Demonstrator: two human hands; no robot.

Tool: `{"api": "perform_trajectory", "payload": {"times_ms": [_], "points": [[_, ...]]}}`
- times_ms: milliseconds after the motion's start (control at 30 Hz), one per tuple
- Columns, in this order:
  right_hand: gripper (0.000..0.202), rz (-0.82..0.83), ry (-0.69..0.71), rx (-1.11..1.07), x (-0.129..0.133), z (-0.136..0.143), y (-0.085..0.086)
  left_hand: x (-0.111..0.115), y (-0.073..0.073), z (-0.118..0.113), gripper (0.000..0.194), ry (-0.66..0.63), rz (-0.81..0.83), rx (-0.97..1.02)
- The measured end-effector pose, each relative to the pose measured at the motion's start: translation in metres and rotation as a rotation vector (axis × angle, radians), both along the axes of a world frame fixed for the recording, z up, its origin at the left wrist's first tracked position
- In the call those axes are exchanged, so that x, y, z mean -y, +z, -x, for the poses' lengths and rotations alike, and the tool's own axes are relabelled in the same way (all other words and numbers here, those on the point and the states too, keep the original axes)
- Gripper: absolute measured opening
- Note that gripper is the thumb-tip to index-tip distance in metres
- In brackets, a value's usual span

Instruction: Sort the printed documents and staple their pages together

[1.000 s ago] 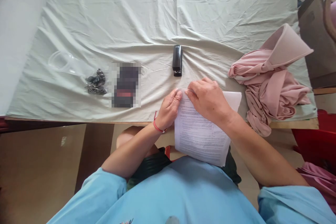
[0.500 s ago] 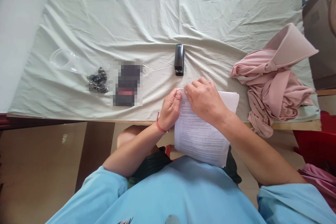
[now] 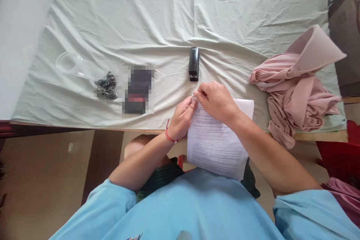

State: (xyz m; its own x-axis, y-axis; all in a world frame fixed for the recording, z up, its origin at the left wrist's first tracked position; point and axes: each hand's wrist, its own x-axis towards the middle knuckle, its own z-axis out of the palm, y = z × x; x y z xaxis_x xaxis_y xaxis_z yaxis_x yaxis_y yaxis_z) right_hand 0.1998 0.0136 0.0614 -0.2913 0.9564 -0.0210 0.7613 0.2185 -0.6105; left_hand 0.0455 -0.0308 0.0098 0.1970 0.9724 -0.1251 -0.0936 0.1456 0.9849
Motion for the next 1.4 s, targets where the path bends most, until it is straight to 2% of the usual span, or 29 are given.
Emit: {"api": "perform_trajectory", "payload": {"times_ms": [100,233,433,633,733,900,1033,1200,1300,1400], "points": [[0.024,0.059,-0.003,0.008,-0.004,0.002,0.0,0.0,-0.002,0.002,0.042,-0.027,0.064,0.036],[0.017,0.147,0.063,-0.129,-0.007,0.002,0.002,-0.002,-0.001,0.001,0.04,-0.03,0.04,0.066],[0.017,0.139,0.052,-0.167,-0.013,0.004,0.007,0.0,0.001,0.001,0.05,0.002,0.058,0.052],[0.022,0.337,0.06,-0.29,-0.016,0.001,0.011,0.003,0.0,0.002,0.054,0.006,-0.019,0.023],[0.021,0.415,0.058,-0.359,-0.016,-0.001,0.011,0.003,-0.001,0.001,0.052,0.023,-0.004,0.061],[0.026,0.424,0.083,-0.39,-0.016,-0.004,0.009,0.004,0.001,-0.002,0.045,0.044,0.019,0.148],[0.032,0.358,0.105,-0.32,-0.015,-0.009,0.008,0.002,0.002,0.0,0.041,0.076,0.056,0.196],[0.034,0.302,0.109,-0.151,-0.006,-0.035,0.01,0.0,0.003,0.003,0.037,0.145,0.165,0.273],[0.033,0.264,0.061,-0.061,0.005,-0.065,0.009,0.0,0.003,0.003,0.037,0.179,0.161,0.259],[0.043,0.293,-0.014,0.019,0.017,-0.102,0.008,0.0,0.003,0.004,0.038,0.184,0.15,0.224]]}}
